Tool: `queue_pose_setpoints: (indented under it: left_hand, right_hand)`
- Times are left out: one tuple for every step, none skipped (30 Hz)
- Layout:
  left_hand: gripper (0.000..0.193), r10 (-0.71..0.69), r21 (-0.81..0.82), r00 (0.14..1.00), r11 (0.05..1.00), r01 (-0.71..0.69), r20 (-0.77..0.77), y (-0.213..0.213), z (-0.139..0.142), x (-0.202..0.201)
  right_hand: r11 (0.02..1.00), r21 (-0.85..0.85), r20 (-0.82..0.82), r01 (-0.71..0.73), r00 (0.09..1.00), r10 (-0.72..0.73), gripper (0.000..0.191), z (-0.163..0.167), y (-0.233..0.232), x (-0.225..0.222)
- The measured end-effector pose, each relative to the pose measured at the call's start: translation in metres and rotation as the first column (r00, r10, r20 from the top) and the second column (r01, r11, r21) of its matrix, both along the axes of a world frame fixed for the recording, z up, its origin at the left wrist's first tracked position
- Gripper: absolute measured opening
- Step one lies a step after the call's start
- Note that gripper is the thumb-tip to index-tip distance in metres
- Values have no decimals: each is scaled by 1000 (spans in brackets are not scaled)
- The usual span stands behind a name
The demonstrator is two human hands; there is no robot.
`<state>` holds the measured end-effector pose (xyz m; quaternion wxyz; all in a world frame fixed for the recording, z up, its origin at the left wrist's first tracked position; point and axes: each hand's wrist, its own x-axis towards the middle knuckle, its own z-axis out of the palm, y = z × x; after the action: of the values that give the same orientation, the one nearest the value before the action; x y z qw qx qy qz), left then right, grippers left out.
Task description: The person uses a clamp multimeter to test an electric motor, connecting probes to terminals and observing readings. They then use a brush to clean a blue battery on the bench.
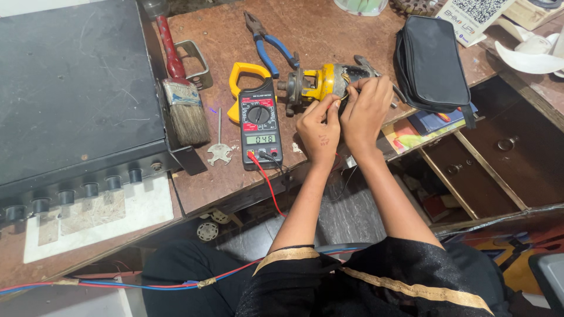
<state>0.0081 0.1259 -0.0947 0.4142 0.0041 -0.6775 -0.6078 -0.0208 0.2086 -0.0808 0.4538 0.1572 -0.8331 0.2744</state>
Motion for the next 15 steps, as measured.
queue_pose_setpoints:
  left_hand:
    - [12,-3,1,1000,1000,3,-3,0,0,0]
    - [11,-5,3,1000,1000,5,-5,0,-1,-1]
    - [10,-8,6,1000,1000,8,-4,0,-1,-1]
    - [10,-13,6,1000,1000,13,-9,0,-2,-1]
    - [10,-18,6,1000,1000,18,-14,1,-2,-2]
    - [10,-24,5,1000,1000,24,-20,1,-3,-2]
    - [10,-26,9,999,1000,26,-22,1,-3,-2]
    - [10,-29,12,999,999,30,-24,1,-3,-3]
    - [10,-33,16,999,999,33,-25,1,-3,-3]
    - [9,-29,14,999,999,30,-21,1,-4,-3]
    - [9,-26,12,1000,1000,26,-17,1,-4,-4]
    - [9,-22,11,1000,1000,22,-13,1,-4,-4]
    - [9,-27,14,999,1000,27,-22,1,-4,-4]
    - [9,-32,17,999,999,33,-30,0,-4,-4]
    - [9,-36,21,999,999,37,-40,0,-4,-4]
  right_hand:
    - [1000,9,1,-5,1000,5,16,1,1,0]
    - [1000,14,2,-3,1000,3,16,1,2,0]
    - [1000,19,4,-2,1000,2,16,1,3,0]
    - [1000,24,5,-2,1000,2,16,2,3,-1]
    - [1000,23,6,-2,1000,2,16,2,4,-1]
    - [1000,21,8,-3,1000,3,16,3,4,-1]
    - [1000,21,9,-3,1000,3,16,3,4,-1]
    - [1000,21,8,-4,1000,4,16,3,4,-1]
    - [1000,22,8,-5,1000,5,16,3,4,-1]
    - [1000,22,9,-6,1000,6,16,2,3,-1]
    - [1000,23,7,-2,1000,2,16,2,3,-2]
    - [1000,25,5,2,1000,-2,16,2,3,-2]
    - [1000,26,2,6,1000,-6,16,1,3,-3]
    - [1000,28,2,9,1000,-9,16,1,3,-3]
    - [999,31,1,11,1000,-11,16,1,3,-4]
